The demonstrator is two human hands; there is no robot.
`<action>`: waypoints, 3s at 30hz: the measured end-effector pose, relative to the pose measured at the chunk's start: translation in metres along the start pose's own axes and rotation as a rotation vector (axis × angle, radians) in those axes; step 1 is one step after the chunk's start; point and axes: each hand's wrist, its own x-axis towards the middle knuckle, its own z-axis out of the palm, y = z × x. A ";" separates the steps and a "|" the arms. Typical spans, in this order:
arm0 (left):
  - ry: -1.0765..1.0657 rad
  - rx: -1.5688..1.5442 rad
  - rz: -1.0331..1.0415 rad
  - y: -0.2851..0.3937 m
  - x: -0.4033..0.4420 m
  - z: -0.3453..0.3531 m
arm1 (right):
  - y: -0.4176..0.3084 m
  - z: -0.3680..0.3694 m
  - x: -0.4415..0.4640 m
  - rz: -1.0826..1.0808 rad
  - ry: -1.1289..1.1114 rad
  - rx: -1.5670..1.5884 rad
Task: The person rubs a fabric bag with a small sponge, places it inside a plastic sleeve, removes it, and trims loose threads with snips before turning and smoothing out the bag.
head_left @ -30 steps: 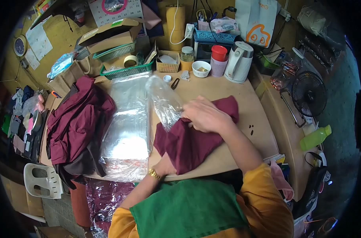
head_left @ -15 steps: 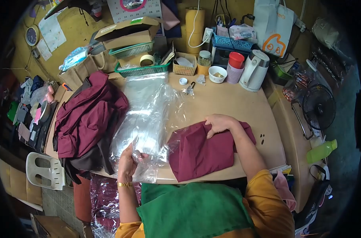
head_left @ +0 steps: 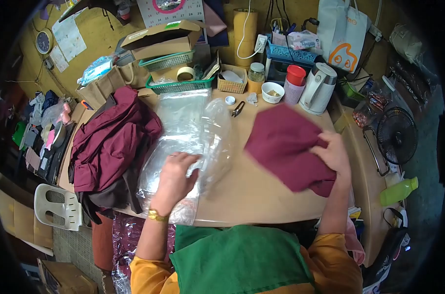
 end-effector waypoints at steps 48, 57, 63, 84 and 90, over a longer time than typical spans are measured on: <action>0.765 0.093 0.212 0.006 -0.026 0.049 | -0.059 0.178 0.064 -0.334 0.417 0.453; 0.792 -0.292 -0.046 -0.017 0.008 0.061 | -0.049 0.185 0.078 -0.187 0.633 0.469; 0.162 -0.552 -0.131 0.024 -0.061 0.107 | -0.042 0.120 0.086 -0.075 0.966 0.376; -0.765 -0.828 0.332 0.089 -0.045 0.062 | 0.054 0.160 0.069 0.260 -0.242 -0.518; -0.831 -0.972 0.137 0.077 -0.057 0.102 | 0.025 0.185 0.057 -0.127 -0.288 -0.551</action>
